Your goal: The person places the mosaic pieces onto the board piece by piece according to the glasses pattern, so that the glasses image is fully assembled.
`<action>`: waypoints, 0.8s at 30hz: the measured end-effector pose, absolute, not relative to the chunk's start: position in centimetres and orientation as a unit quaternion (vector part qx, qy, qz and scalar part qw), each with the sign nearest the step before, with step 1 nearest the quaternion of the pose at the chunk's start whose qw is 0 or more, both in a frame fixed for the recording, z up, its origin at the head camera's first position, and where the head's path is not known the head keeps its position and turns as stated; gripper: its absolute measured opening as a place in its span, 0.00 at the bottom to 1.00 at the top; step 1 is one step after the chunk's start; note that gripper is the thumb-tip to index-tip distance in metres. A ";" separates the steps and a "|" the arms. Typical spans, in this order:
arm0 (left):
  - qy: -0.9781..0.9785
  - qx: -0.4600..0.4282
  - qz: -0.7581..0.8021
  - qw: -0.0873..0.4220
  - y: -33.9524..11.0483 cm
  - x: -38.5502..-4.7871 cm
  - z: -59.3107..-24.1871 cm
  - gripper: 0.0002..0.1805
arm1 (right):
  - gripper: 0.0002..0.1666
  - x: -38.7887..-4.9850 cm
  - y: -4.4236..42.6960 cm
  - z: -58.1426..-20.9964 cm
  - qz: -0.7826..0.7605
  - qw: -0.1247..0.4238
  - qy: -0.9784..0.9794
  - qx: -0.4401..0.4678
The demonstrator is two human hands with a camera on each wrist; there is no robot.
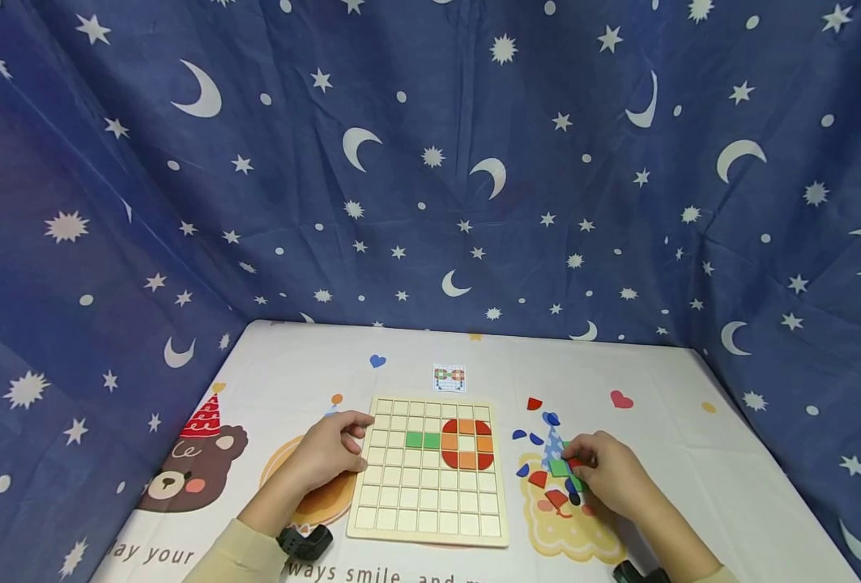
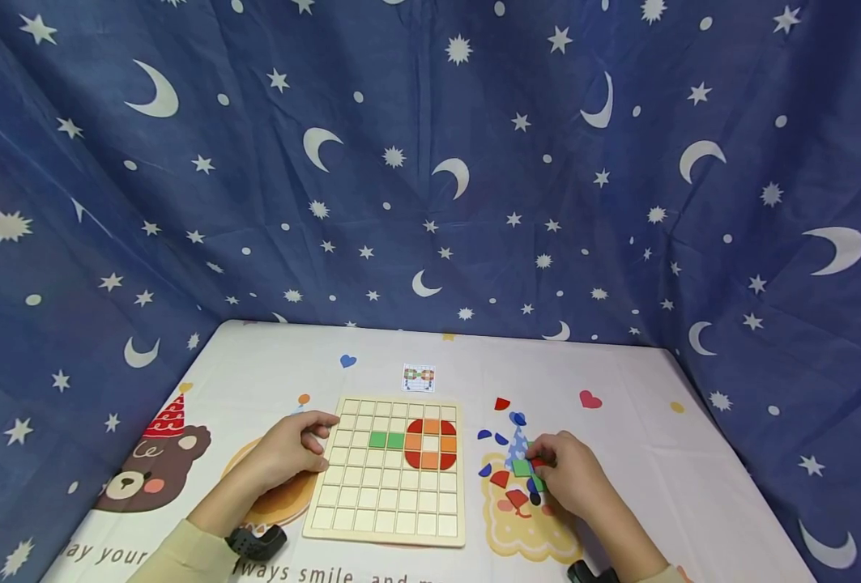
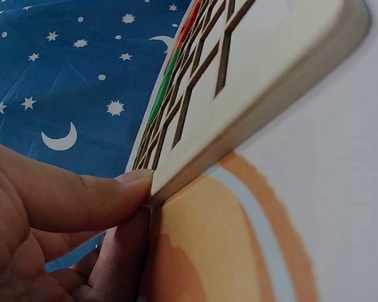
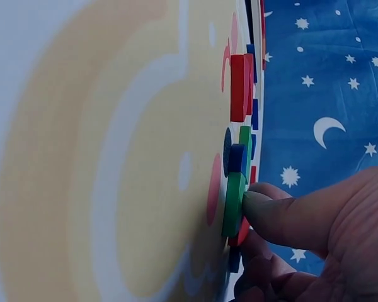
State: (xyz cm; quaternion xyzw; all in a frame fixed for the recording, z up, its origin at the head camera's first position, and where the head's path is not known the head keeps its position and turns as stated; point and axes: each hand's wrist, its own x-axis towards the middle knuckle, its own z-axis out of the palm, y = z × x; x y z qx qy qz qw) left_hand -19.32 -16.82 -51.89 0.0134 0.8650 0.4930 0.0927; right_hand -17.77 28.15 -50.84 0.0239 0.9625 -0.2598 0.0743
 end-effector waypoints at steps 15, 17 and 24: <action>0.867 0.014 0.490 0.090 -16.8 -19.3 -51.6 0.36 | 0.13 -17.9 28.5 -50.5 -0.274 0.064 0.960 0.006; 0.867 0.014 0.489 0.090 -16.8 -19.3 -51.6 0.35 | 0.12 -17.9 28.3 -50.2 -0.284 0.064 0.957 0.006; 0.868 0.014 0.488 0.090 -16.7 -19.3 -51.6 0.35 | 0.12 -18.3 26.1 -49.3 -0.316 0.050 0.947 0.004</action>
